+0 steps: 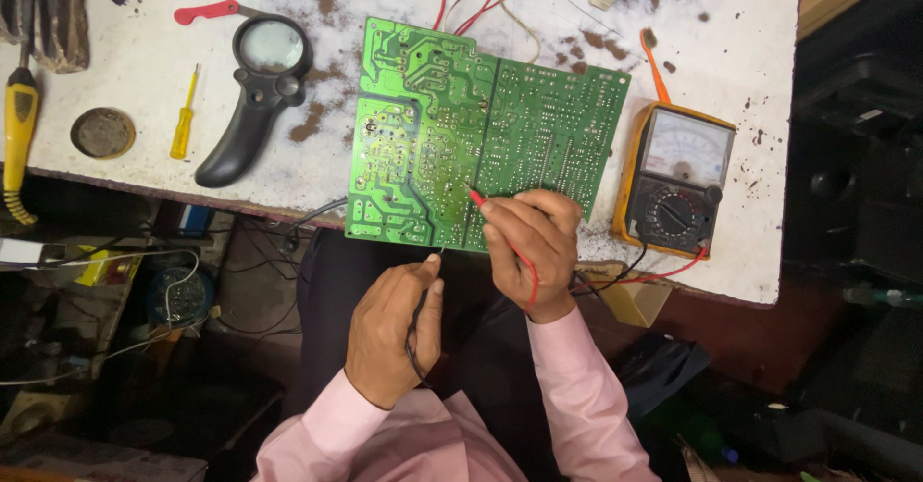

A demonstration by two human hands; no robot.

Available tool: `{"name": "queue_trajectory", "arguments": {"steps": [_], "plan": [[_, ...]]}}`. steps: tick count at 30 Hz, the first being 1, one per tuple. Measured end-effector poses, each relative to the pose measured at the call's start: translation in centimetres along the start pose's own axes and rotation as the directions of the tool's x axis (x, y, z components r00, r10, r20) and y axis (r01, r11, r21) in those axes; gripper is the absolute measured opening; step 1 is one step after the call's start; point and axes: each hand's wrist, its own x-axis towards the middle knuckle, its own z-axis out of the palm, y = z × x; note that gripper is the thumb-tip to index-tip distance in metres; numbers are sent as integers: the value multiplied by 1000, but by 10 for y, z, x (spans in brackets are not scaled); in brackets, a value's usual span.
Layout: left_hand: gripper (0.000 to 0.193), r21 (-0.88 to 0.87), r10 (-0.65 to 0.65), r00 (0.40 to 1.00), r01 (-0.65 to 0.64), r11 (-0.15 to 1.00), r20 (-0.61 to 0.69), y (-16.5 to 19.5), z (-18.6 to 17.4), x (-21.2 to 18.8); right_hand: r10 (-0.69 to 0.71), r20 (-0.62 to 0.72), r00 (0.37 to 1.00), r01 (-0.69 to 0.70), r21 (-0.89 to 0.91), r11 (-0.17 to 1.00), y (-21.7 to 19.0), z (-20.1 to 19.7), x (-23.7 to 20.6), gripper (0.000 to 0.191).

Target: The person uses a multimeter to test points on a green circuit board. They hold the black probe on one spot and move the red probe across multiple test points while observing the meter. The board remains on the workbench throughout.

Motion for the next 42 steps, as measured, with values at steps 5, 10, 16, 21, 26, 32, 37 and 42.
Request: {"name": "queue_trajectory", "arguments": {"steps": [5,10,16,21,26,32,37,42], "plan": [[17,1,2,1000,-2,1000,1,0,-1,0,34,-59,998,-34,-3,999,-1,0,-2,15],[18,2,3,1000,-3,1000,5,0,0,0,26,-52,998,-27,-20,999,-1,0,-1,14],[17,10,6,1000,-6,1000,2,1,0,1,43,-40,998,-45,-41,998,-1,1,1,14],[15,6,21,1000,-21,1000,-8,2,0,1,40,-38,998,-41,-32,999,0,1,0,14],[16,5,16,1000,-16,1000,2,2,0,2,28,-45,999,-29,-24,999,0,0,0,13],[16,8,0,1000,0,1000,7,2,0,1,29,-41,999,-30,-19,999,0,0,0,13],[16,6,4,1000,-4,1000,4,1,0,1,32,-40,999,-32,-15,999,0,0,0,13],[17,42,-3,1000,4,999,-25,2,4,-3,35,-29,999,-36,-10,999,1,-2,1,16]]}}
